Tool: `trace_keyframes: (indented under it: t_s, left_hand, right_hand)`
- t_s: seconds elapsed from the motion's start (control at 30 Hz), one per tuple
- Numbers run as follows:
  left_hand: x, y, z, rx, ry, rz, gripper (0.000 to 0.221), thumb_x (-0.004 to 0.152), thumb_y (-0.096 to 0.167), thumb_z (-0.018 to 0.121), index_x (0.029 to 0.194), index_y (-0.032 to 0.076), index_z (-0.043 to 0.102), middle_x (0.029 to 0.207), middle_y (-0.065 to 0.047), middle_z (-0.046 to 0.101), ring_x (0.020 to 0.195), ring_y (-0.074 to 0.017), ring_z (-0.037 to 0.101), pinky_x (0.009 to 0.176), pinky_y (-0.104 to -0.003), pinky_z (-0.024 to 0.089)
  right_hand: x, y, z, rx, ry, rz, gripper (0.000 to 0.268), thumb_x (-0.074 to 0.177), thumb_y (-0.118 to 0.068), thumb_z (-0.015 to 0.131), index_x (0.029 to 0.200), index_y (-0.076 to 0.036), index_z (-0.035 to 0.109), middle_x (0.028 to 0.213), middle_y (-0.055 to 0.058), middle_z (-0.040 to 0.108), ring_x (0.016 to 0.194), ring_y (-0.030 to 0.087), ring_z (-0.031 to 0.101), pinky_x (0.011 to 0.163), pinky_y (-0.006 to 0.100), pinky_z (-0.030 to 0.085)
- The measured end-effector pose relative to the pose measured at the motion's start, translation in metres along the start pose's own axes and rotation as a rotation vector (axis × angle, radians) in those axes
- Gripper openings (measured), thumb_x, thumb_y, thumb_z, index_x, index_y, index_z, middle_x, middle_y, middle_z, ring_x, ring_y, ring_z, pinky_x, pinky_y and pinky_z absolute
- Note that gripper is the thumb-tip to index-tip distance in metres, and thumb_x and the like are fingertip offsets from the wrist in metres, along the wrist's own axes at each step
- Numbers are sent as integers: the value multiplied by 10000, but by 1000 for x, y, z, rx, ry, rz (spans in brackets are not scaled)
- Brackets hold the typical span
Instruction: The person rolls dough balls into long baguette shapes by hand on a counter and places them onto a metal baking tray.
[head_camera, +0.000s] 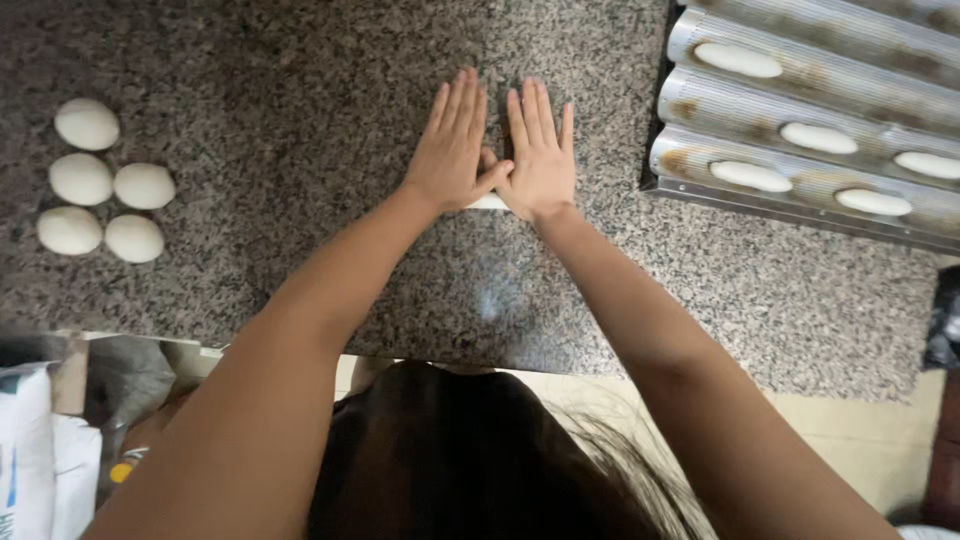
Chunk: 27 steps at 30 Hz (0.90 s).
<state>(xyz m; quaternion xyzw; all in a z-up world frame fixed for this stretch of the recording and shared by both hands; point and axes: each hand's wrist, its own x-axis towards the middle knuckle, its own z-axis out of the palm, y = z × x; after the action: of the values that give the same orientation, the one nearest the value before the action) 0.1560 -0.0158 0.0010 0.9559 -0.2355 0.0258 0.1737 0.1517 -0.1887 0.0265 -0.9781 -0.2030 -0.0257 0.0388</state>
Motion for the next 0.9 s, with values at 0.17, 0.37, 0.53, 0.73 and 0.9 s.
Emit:
trace_keyframes:
  t_s: [0.17, 0.37, 0.53, 0.73, 0.9]
  left_hand:
    - [-97, 53, -29, -194, -156, 98, 922, 905, 533, 571, 1444, -178, 339, 1560, -366, 286, 1485, -490, 231, 1220, -572, 168]
    - [-204, 90, -66, -440, -6, 137, 671, 794, 106, 748, 1417, 20, 514, 1456, -161, 546, 1407, -375, 494, 1204, -455, 390]
    - [-196, 77, -56, -381, -12, -99, 697, 716, 165, 827, 1344, 2, 573, 1285, -192, 570, 1204, -411, 521, 1024, -499, 436]
    - [-156, 53, -28, -266, -280, -92, 453, 765, 183, 809, 1201, 107, 713, 1171, -148, 648, 1158, -350, 596, 1004, -454, 499]
    - [-135, 41, -32, -356, -482, -33, 316, 696, 229, 819, 989, 111, 828, 965, -201, 702, 1006, -378, 644, 937, -464, 515]
  right_hand:
    - [-108, -30, 5, 140, -159, -174, 860, 928, -428, 623, 1560, 59, 303, 1642, 297, 223, 1552, 443, 179, 1248, 592, 161]
    - [-232, -35, -23, 474, -68, -199, 850, 854, -300, 808, 1515, 41, 398, 1544, 276, 394, 1470, 466, 349, 1222, 631, 230]
    - [-212, -19, -24, 512, 60, -55, 829, 683, -310, 904, 1383, -39, 552, 1504, 304, 396, 1322, 493, 407, 1119, 624, 305]
    - [-177, -20, -35, 585, -7, -64, 334, 733, -184, 884, 1035, -123, 755, 1302, 139, 647, 1224, 357, 557, 1053, 444, 455]
    - [-180, -17, -56, 977, -497, 387, 262, 855, -156, 821, 1097, -82, 750, 974, 56, 748, 837, 152, 690, 770, 291, 561]
